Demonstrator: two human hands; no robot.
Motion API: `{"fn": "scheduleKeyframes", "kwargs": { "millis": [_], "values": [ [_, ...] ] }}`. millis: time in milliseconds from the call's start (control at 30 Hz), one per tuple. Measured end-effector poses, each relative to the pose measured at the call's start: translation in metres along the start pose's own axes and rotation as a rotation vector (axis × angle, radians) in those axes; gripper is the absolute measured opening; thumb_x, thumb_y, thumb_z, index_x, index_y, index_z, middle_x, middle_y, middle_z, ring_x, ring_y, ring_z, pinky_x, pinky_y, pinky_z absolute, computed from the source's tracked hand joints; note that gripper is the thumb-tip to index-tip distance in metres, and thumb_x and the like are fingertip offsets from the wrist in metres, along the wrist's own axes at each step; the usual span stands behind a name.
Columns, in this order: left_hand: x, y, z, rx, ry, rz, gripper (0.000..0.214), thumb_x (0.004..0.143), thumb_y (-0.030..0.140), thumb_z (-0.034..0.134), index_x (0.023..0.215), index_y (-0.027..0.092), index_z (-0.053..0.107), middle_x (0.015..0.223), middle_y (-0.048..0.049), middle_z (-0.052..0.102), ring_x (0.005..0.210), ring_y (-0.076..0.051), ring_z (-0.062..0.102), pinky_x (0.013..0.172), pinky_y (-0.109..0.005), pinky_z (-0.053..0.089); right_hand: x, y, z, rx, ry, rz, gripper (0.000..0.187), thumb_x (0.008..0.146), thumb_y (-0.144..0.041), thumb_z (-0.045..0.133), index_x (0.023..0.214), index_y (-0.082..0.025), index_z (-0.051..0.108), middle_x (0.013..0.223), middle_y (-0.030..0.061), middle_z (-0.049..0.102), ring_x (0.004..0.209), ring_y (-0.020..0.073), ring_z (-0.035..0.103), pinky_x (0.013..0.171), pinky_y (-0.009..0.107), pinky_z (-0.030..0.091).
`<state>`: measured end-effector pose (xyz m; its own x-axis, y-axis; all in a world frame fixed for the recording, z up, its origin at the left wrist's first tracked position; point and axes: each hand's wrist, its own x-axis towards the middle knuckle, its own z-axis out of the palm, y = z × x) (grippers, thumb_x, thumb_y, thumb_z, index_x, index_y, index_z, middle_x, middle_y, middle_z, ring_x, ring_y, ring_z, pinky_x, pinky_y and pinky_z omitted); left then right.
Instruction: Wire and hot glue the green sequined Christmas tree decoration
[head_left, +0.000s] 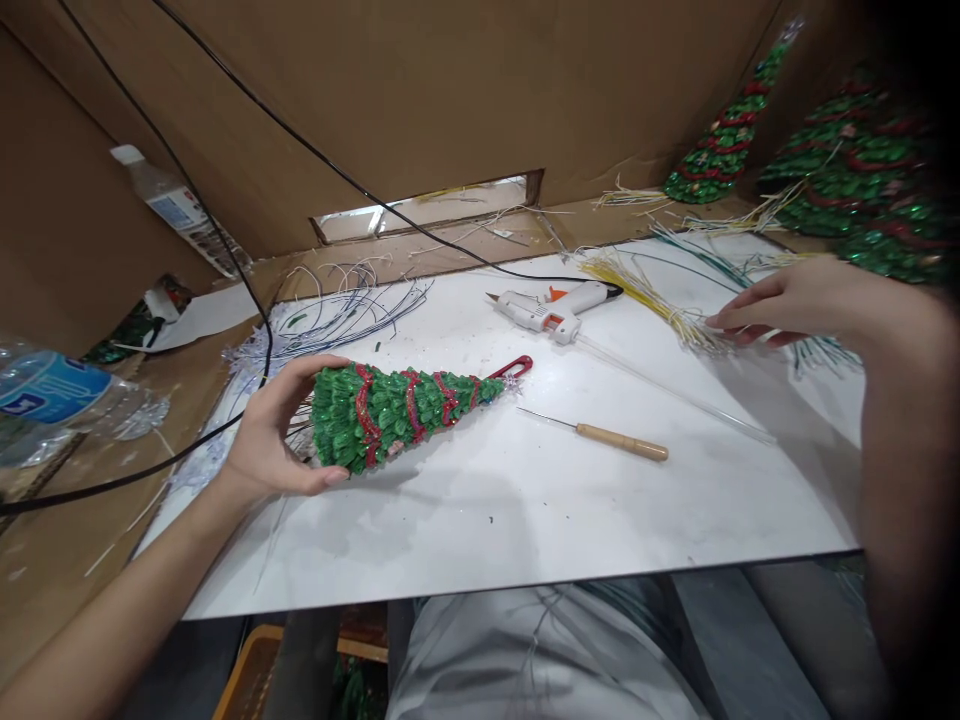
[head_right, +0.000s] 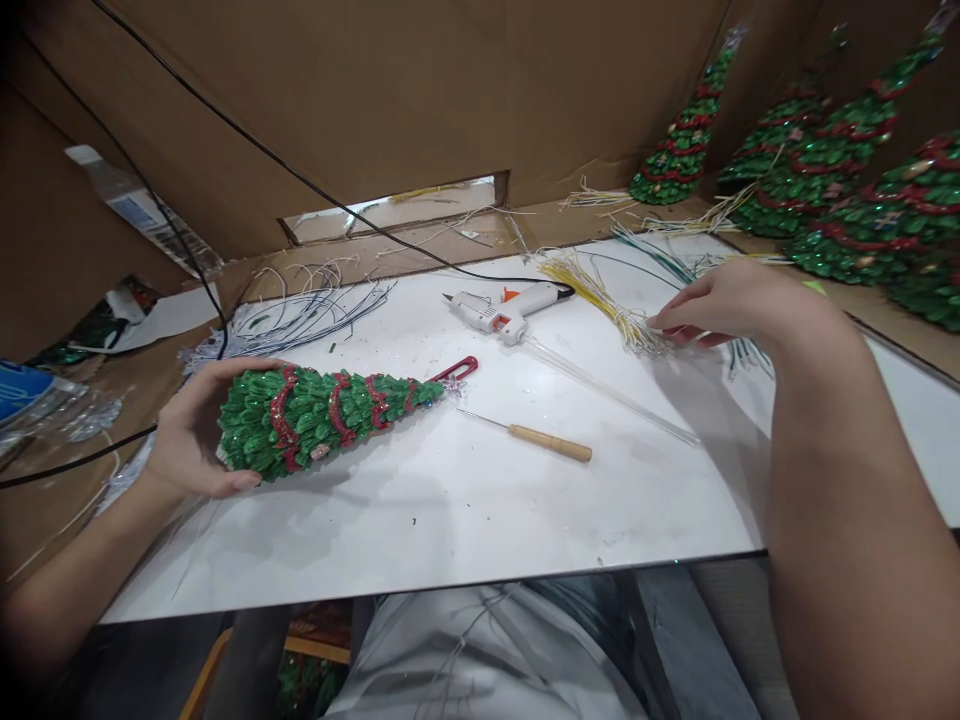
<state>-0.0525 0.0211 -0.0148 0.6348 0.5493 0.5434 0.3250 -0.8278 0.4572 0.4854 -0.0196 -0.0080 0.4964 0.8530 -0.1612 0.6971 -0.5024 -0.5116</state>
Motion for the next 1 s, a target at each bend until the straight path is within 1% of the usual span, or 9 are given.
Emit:
{"fn": "scheduleKeyframes", "kwargs": {
  "millis": [67, 200, 267, 367, 500, 667, 833, 967, 1000],
  "values": [
    [0.0, -0.001, 0.001, -0.061, -0.008, 0.034, 0.093, 0.055, 0.05, 0.087, 0.134, 0.02, 0.051, 0.121, -0.0153, 0.062, 0.107, -0.033, 0.064, 0.091, -0.048, 0.055, -0.001, 0.0, -0.001, 0.052, -0.08, 0.123, 0.011, 0.069, -0.021, 0.077, 0.076, -0.013, 0.075, 0.07, 0.0073, 0.073, 0.06, 0.0152, 0.067, 0.046, 0.02, 0.054],
    [0.002, 0.002, 0.0, -0.076, -0.03, 0.126, 0.103, 0.042, 0.033, 0.095, 0.134, 0.024, 0.05, 0.128, -0.0171, 0.058, 0.12, -0.04, 0.058, 0.098, -0.058, 0.05, -0.004, -0.003, -0.004, 0.139, -0.12, 0.143, 0.01, 0.068, -0.015, 0.075, 0.079, -0.015, 0.075, 0.08, 0.0063, 0.075, 0.064, 0.0144, 0.068, 0.054, 0.019, 0.057],
    [0.003, 0.003, -0.001, -0.063, -0.054, 0.136, 0.105, 0.041, 0.027, 0.095, 0.135, 0.026, 0.048, 0.131, -0.0175, 0.057, 0.122, -0.041, 0.056, 0.099, -0.061, 0.048, -0.007, -0.006, -0.006, 0.14, -0.098, 0.167, 0.01, 0.07, -0.013, 0.072, 0.079, -0.015, 0.075, 0.081, 0.0061, 0.076, 0.065, 0.0145, 0.07, 0.062, 0.021, 0.058],
    [0.005, 0.004, -0.004, -0.054, -0.082, 0.124, 0.104, 0.044, 0.024, 0.095, 0.136, 0.028, 0.046, 0.136, -0.0177, 0.054, 0.124, -0.039, 0.055, 0.1, -0.062, 0.048, -0.01, -0.009, -0.007, 0.129, -0.025, 0.17, 0.011, 0.068, -0.011, 0.074, 0.077, -0.017, 0.076, 0.082, 0.0044, 0.076, 0.068, 0.0149, 0.071, 0.081, 0.026, 0.059],
    [0.006, 0.005, -0.007, -0.053, -0.098, 0.099, 0.099, 0.047, 0.021, 0.093, 0.134, 0.029, 0.046, 0.139, -0.0177, 0.053, 0.127, -0.039, 0.054, 0.102, -0.063, 0.046, -0.007, -0.001, -0.006, 0.164, 0.048, 0.122, 0.019, 0.061, -0.015, 0.08, 0.079, -0.021, 0.078, 0.083, 0.0028, 0.076, 0.079, 0.0198, 0.072, 0.101, 0.036, 0.051],
    [0.006, 0.005, -0.01, -0.039, -0.119, 0.063, 0.092, 0.053, 0.014, 0.088, 0.133, 0.025, 0.045, 0.144, -0.0204, 0.048, 0.135, -0.04, 0.046, 0.107, -0.064, 0.042, -0.007, 0.003, -0.006, 0.213, 0.084, 0.072, 0.018, 0.059, -0.018, 0.079, 0.077, -0.021, 0.078, 0.082, 0.004, 0.076, 0.086, 0.0238, 0.072, 0.099, 0.037, 0.053],
    [0.006, 0.003, -0.009, -0.038, -0.134, 0.023, 0.087, 0.06, 0.022, 0.085, 0.136, 0.026, 0.042, 0.15, -0.0193, 0.044, 0.139, -0.039, 0.043, 0.11, -0.063, 0.039, -0.017, -0.008, -0.008, 0.175, 0.111, 0.072, 0.008, 0.062, -0.02, 0.079, 0.069, -0.022, 0.077, 0.079, 0.004, 0.076, 0.093, 0.0261, 0.071, 0.101, 0.038, 0.051],
    [0.005, -0.001, -0.008, -0.055, -0.139, 0.045, 0.087, 0.062, 0.024, 0.084, 0.137, 0.024, 0.041, 0.15, -0.0199, 0.043, 0.139, -0.039, 0.042, 0.11, -0.062, 0.04, -0.015, -0.003, -0.011, 0.161, 0.094, 0.077, 0.009, 0.059, -0.021, 0.08, 0.068, -0.023, 0.077, 0.075, 0.004, 0.076, 0.089, 0.0273, 0.072, 0.097, 0.041, 0.053],
    [0.005, -0.001, -0.008, -0.055, -0.14, 0.044, 0.087, 0.062, 0.024, 0.084, 0.137, 0.024, 0.04, 0.15, -0.0198, 0.043, 0.139, -0.039, 0.042, 0.11, -0.062, 0.04, -0.014, 0.0, -0.011, 0.149, 0.095, 0.041, 0.009, 0.059, -0.023, 0.08, 0.067, -0.022, 0.077, 0.073, 0.0046, 0.076, 0.086, 0.0278, 0.072, 0.093, 0.042, 0.055]
  ]
}}
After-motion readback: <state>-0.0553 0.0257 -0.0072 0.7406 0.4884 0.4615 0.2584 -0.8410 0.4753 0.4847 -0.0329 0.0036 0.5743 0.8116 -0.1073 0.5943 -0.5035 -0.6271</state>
